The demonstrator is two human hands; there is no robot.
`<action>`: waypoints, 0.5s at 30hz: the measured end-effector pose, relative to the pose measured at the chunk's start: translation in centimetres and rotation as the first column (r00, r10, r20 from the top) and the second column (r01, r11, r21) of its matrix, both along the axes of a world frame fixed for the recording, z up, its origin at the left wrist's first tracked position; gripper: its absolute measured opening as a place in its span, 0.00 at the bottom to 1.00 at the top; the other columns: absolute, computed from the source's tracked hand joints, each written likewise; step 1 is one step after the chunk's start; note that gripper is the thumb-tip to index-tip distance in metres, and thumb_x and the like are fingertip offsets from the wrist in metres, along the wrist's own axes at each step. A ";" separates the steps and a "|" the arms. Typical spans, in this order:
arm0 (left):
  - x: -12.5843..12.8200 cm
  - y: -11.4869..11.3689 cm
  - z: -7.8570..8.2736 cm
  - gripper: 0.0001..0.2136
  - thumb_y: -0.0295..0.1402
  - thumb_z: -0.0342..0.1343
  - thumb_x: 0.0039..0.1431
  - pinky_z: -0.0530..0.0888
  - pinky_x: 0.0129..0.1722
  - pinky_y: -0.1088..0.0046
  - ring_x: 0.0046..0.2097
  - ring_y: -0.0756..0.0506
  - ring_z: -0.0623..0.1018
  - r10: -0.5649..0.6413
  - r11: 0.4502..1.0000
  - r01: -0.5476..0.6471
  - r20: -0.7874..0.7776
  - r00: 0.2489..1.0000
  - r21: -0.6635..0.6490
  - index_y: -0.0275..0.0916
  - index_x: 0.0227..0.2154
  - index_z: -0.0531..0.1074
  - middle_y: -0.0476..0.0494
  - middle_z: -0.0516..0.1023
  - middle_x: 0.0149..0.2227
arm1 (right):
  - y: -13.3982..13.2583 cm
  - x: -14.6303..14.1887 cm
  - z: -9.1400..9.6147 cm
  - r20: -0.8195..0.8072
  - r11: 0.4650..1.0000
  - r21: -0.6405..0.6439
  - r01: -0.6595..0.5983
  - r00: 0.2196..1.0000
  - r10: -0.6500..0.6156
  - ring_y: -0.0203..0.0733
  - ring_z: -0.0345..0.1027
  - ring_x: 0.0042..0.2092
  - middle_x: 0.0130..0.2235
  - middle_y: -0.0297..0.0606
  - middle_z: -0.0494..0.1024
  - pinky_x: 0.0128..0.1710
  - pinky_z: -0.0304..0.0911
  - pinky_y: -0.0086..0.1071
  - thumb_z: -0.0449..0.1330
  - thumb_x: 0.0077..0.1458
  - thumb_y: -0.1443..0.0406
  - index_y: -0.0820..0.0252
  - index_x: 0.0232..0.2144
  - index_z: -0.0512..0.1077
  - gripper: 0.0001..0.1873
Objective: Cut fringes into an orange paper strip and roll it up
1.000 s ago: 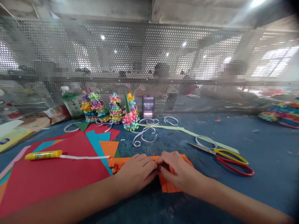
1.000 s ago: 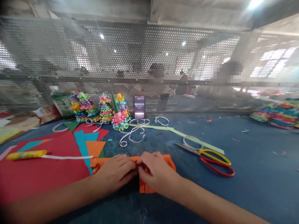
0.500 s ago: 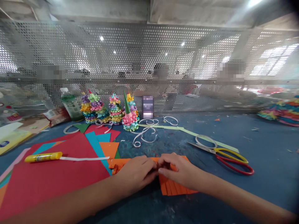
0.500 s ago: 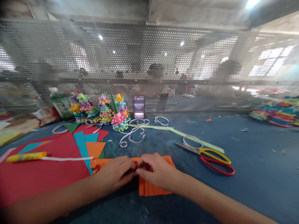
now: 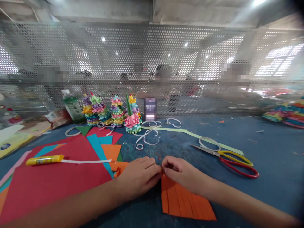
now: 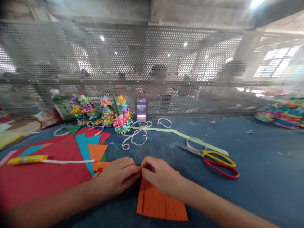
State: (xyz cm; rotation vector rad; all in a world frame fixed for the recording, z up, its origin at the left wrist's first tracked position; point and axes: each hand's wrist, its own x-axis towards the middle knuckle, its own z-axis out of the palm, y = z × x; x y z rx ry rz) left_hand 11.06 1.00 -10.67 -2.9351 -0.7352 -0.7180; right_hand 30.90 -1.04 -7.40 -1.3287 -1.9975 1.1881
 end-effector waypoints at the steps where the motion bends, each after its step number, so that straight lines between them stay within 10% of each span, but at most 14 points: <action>1: 0.0 0.1 0.0 0.07 0.33 0.44 0.66 0.69 0.34 0.71 0.34 0.47 0.71 0.010 1.000 -0.009 0.006 1.000 -0.001 0.39 0.35 0.66 0.47 0.72 0.32 | -0.1 0.0 0.0 0.027 0.996 0.090 -0.006 1.000 0.004 0.33 0.55 0.28 0.25 0.30 0.64 0.27 0.52 0.27 0.52 0.54 0.71 0.60 0.27 0.64 0.05; 15: 0.0 -0.2 -0.2 0.07 0.33 0.43 0.66 0.69 0.33 0.69 0.35 0.46 0.72 0.023 0.996 -0.018 -0.053 0.998 0.084 0.39 0.37 0.65 0.46 0.72 0.33 | 0.1 -0.1 -0.5 0.010 0.999 -0.033 -0.006 1.000 0.006 0.32 0.54 0.26 0.23 0.28 0.61 0.25 0.52 0.27 0.51 0.52 0.73 0.59 0.26 0.62 0.06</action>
